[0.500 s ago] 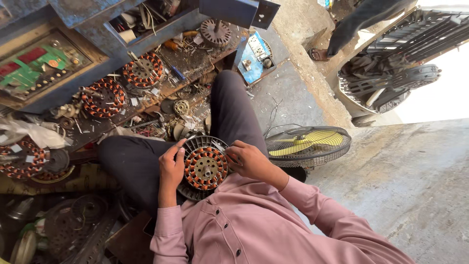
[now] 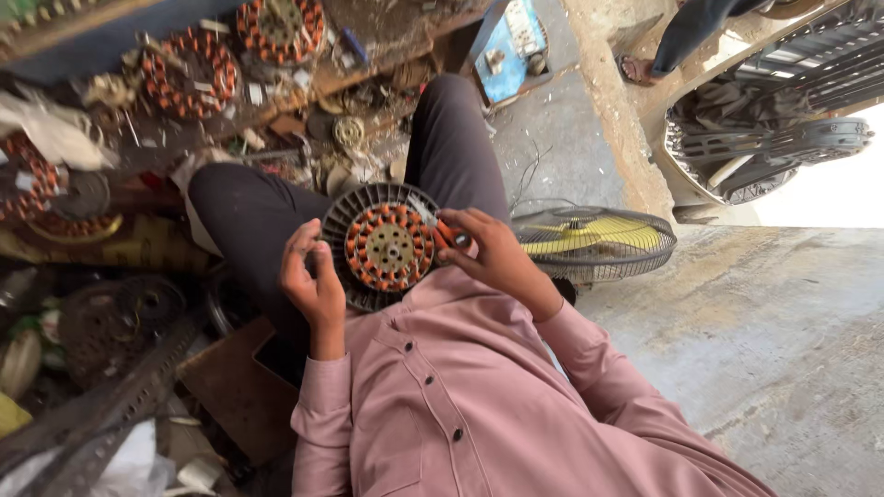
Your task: The person sits on the floor and works on a circular electric motor stator, using pliers to adjust and secure copper windings. The person holds the stator with one hand and manipulates the wires with the other, occasionally rotating the component to access different sections.
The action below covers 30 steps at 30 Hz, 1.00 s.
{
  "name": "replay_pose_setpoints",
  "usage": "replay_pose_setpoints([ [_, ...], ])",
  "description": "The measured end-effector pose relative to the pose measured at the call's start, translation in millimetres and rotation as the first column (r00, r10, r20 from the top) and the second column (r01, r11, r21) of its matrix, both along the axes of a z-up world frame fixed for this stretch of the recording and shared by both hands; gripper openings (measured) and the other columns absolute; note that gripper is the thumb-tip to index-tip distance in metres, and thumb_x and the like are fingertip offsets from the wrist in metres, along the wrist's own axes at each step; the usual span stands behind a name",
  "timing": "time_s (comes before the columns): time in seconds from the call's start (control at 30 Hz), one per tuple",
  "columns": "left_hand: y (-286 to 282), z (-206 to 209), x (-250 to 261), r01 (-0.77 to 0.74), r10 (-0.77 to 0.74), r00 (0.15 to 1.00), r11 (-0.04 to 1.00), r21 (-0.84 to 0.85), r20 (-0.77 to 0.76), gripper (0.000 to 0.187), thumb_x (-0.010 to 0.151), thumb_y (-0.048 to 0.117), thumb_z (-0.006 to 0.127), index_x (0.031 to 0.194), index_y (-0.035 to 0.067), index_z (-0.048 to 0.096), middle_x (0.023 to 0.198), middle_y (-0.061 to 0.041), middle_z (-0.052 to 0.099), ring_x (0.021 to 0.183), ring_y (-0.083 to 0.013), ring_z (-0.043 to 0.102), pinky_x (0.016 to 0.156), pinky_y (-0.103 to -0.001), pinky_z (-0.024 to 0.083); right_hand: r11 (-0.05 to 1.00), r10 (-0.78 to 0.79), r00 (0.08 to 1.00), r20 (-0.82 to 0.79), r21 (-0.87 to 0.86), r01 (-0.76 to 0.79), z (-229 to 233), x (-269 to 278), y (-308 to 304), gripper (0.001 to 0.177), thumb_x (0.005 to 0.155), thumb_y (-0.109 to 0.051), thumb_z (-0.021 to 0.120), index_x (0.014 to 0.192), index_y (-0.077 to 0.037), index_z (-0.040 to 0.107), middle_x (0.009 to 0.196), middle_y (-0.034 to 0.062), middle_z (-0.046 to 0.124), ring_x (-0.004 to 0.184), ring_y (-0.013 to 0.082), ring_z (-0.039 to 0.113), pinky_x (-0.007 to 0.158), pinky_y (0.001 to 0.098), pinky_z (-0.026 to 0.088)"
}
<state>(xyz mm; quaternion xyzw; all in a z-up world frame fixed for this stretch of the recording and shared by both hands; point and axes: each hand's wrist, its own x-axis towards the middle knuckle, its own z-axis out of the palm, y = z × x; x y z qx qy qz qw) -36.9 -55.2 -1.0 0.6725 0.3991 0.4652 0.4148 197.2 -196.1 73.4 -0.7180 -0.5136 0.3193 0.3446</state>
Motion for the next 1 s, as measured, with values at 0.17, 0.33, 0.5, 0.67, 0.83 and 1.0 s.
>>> replay_pose_setpoints([
  [0.17, -29, 17, -27, 0.029, -0.021, 0.992, 0.998, 0.061, -0.123, 0.024, 0.103, 0.011, 0.065, 0.122, -0.004, 0.067, 0.13, -0.018, 0.068, 0.122, -0.0333, 0.067, 0.11, -0.042, 0.051, 0.971, 0.098, 0.985, 0.144, 0.201, -0.126, -32, -1, -3, 0.066, 0.078, 0.006, 0.079, 0.139, -0.005, 0.058, 0.126, 0.0171, 0.065, 0.106, 0.0311, 0.069, 0.084, 0.0352, 0.059],
  [0.33, -42, 28, -33, 0.078, -0.075, 0.987, 0.997, 0.012, -0.142, 0.029, 0.099, 0.022, 0.074, 0.116, -0.001, 0.068, 0.136, -0.017, 0.065, 0.127, -0.0358, 0.065, 0.111, -0.044, 0.052, 0.997, -0.022, 0.999, -0.026, 0.074, 0.024, -40, 1, 0, 0.048, 0.082, 0.012, 0.078, 0.127, -0.002, 0.068, 0.113, 0.0114, 0.072, 0.098, 0.0184, 0.075, 0.086, 0.03, 0.062],
  [0.5, -40, 39, -25, 0.274, -0.216, 0.916, 0.953, 0.133, -0.338, 0.032, 0.087, 0.028, 0.082, 0.106, 0.004, 0.073, 0.146, -0.019, 0.055, 0.139, -0.0412, 0.05, 0.118, -0.052, 0.04, 0.987, -0.095, 0.972, -0.217, 0.107, 0.121, -57, -3, 4, 0.03, 0.089, 0.011, 0.074, 0.118, 0.004, 0.068, 0.109, 0.01, 0.073, 0.099, 0.0142, 0.075, 0.086, 0.0267, 0.06],
  [0.67, -40, 41, -11, 0.433, -0.338, 0.82, 0.894, 0.115, -0.461, 0.036, 0.088, 0.031, 0.083, 0.113, 0.007, 0.075, 0.156, -0.019, 0.046, 0.147, -0.0422, 0.04, 0.123, -0.058, 0.029, 0.966, -0.18, 0.92, -0.347, 0.114, 0.232, -71, 9, 0, 0.021, 0.094, 0.014, 0.073, 0.113, 0.005, 0.07, 0.103, 0.0081, 0.075, 0.092, 0.0104, 0.071, 0.081, 0.0239, 0.057],
  [0.83, -50, 36, 6, 0.384, -0.219, 0.799, 0.903, 0.195, -0.561, 0.019, 0.093, 0.027, 0.08, 0.103, 0.01, 0.077, 0.154, -0.015, 0.051, 0.147, -0.0382, 0.041, 0.123, -0.061, 0.024, 0.942, -0.19, 0.716, -0.671, 0.079, 0.325, -76, 15, 12, 0.016, 0.094, 0.011, 0.071, 0.106, 0.002, 0.07, 0.1, 0.0056, 0.076, 0.084, 0.0074, 0.07, 0.074, 0.0215, 0.057],
  [1.0, -50, 31, 6, 0.285, -0.154, 0.832, 0.943, 0.172, -0.532, 0.012, 0.096, 0.019, 0.076, 0.099, 0.008, 0.078, 0.149, -0.014, 0.056, 0.144, -0.0352, 0.046, 0.124, -0.061, 0.025, 0.962, -0.141, 0.966, -0.216, 0.202, 0.186, -69, 5, 30, 0.012, 0.094, 0.01, 0.077, 0.101, 0.003, 0.07, 0.098, 0.0084, 0.072, 0.083, 0.0082, 0.064, 0.073, 0.023, 0.052],
])
